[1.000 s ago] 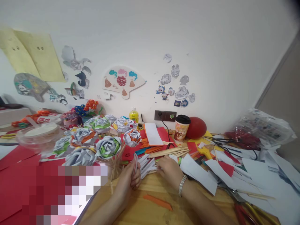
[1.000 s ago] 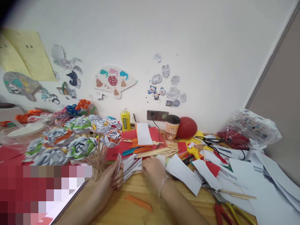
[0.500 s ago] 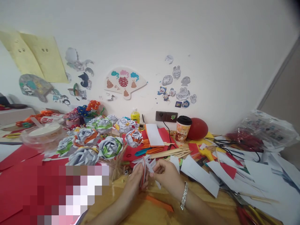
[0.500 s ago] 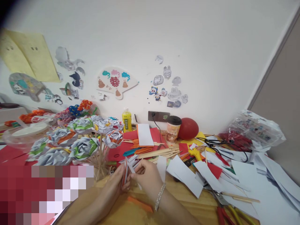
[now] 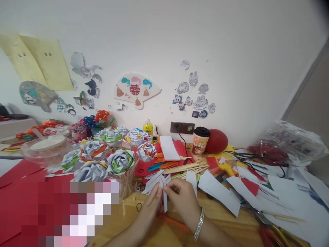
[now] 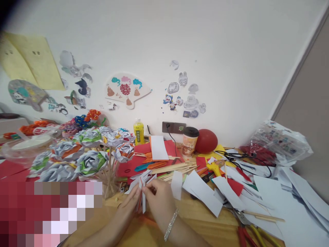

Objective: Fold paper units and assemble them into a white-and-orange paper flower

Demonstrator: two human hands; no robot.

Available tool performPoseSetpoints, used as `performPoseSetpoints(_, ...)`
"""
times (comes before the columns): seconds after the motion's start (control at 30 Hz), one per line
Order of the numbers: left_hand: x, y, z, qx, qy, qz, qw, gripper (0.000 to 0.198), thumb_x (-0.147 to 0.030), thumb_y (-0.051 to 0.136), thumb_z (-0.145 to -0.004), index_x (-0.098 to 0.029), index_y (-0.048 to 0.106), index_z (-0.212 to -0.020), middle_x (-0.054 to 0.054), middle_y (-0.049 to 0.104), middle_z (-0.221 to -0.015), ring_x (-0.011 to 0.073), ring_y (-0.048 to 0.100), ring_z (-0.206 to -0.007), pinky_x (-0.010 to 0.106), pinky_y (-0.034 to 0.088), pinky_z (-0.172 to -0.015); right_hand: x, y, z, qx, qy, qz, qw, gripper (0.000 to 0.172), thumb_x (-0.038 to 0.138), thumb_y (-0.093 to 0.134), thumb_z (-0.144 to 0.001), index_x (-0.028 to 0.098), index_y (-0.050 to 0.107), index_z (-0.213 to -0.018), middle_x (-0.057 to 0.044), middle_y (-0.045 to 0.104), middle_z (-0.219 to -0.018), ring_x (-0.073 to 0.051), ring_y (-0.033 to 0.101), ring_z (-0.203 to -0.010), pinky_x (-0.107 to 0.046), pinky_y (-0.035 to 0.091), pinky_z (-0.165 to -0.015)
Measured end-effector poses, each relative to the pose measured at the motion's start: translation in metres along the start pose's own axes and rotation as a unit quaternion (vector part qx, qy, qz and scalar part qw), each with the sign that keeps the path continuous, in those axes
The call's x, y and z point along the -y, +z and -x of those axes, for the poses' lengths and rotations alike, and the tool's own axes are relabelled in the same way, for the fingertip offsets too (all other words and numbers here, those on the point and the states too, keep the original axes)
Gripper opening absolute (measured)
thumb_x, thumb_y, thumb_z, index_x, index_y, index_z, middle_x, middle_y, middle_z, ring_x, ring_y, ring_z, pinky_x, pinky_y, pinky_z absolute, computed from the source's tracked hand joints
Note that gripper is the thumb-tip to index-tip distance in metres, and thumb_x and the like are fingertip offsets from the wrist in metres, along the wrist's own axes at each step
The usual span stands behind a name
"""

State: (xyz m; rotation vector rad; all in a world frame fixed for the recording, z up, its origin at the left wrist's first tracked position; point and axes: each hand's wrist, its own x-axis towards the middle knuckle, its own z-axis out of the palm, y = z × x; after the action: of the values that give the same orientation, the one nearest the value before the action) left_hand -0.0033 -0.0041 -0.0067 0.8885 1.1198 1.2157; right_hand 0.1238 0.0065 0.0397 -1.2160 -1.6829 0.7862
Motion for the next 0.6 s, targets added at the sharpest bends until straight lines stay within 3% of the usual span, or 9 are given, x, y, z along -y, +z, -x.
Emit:
performPoseSetpoints(0.17, 0.0, -0.002, 0.001, -0.013, -0.014, 0.03, 0.999, 0.046, -0.039, 0.065, -0.07, -0.023, 0.055, -0.112, 0.006, 0.052, -0.126, 0.0243, 0.042, -0.119, 0.029, 0.045, -0.08, -0.001, 0.005, 0.005, 0.027, -0.017, 0.002, 0.999, 0.017, 0.016, 0.05, -0.074, 0.018, 0.059, -0.061, 0.0, 0.058, -0.059, -0.015, 0.053, -0.058, -0.023, 0.041, -0.055)
performPoseSetpoints(0.23, -0.004, 0.001, 0.003, 0.004, 0.008, 0.046, 0.999, 0.04, -0.037, 0.065, -0.071, -0.022, 0.057, -0.107, 0.007, 0.063, -0.11, 0.0232, 0.051, -0.108, 0.028, 0.046, -0.074, -0.003, 0.005, 0.005, 0.033, -0.022, 0.005, 0.999, 0.017, 0.017, 0.05, -0.075, 0.018, 0.058, -0.06, 0.0, 0.057, -0.059, -0.015, 0.054, -0.059, -0.023, 0.041, -0.055)
performPoseSetpoints(0.3, -0.007, 0.005, 0.005, 0.033, 0.021, 0.046, 0.998, 0.036, -0.04, 0.062, -0.073, -0.021, 0.057, -0.104, 0.004, 0.069, -0.076, 0.0204, 0.061, -0.076, 0.024, 0.045, -0.057, -0.006, 0.005, 0.003, 0.033, -0.019, -0.012, 0.999, 0.015, 0.018, 0.051, -0.074, 0.018, 0.058, -0.061, 0.001, 0.055, -0.058, -0.014, 0.052, -0.058, -0.023, 0.04, -0.055)
performPoseSetpoints(0.4, -0.01, 0.013, 0.006, 0.093, 0.032, 0.052, 0.994, 0.034, -0.05, 0.055, -0.075, -0.018, 0.057, -0.086, -0.004, 0.053, -0.039, 0.0114, 0.043, -0.036, 0.019, 0.029, -0.038, -0.011, 0.004, -0.001, 0.017, -0.017, -0.049, 0.999, 0.004, 0.017, 0.056, -0.068, 0.018, 0.059, -0.066, 0.003, 0.05, -0.059, -0.012, 0.048, -0.056, -0.022, 0.038, -0.054)
performPoseSetpoints(0.5, -0.01, 0.016, 0.006, 0.137, 0.041, 0.061, 0.988, 0.035, -0.052, 0.051, -0.078, -0.017, 0.051, -0.07, -0.004, 0.049, -0.035, 0.0071, 0.033, -0.031, 0.018, 0.021, -0.036, -0.014, 0.002, -0.005, 0.012, -0.03, -0.044, 0.998, 0.005, 0.013, 0.058, -0.064, 0.017, 0.058, -0.062, 0.004, 0.045, -0.06, -0.011, 0.044, -0.056, -0.021, 0.036, -0.053)
performPoseSetpoints(0.6, -0.01, 0.016, 0.005, 0.167, 0.028, 0.052, 0.984, 0.035, -0.052, 0.049, -0.079, -0.017, 0.051, -0.079, -0.003, 0.052, -0.036, 0.0071, 0.032, -0.029, 0.019, 0.018, -0.034, -0.013, 0.001, -0.006, 0.015, -0.033, -0.02, 0.999, 0.008, 0.011, 0.056, -0.066, 0.017, 0.056, -0.061, 0.003, 0.044, -0.061, -0.011, 0.044, -0.057, -0.022, 0.035, -0.053)
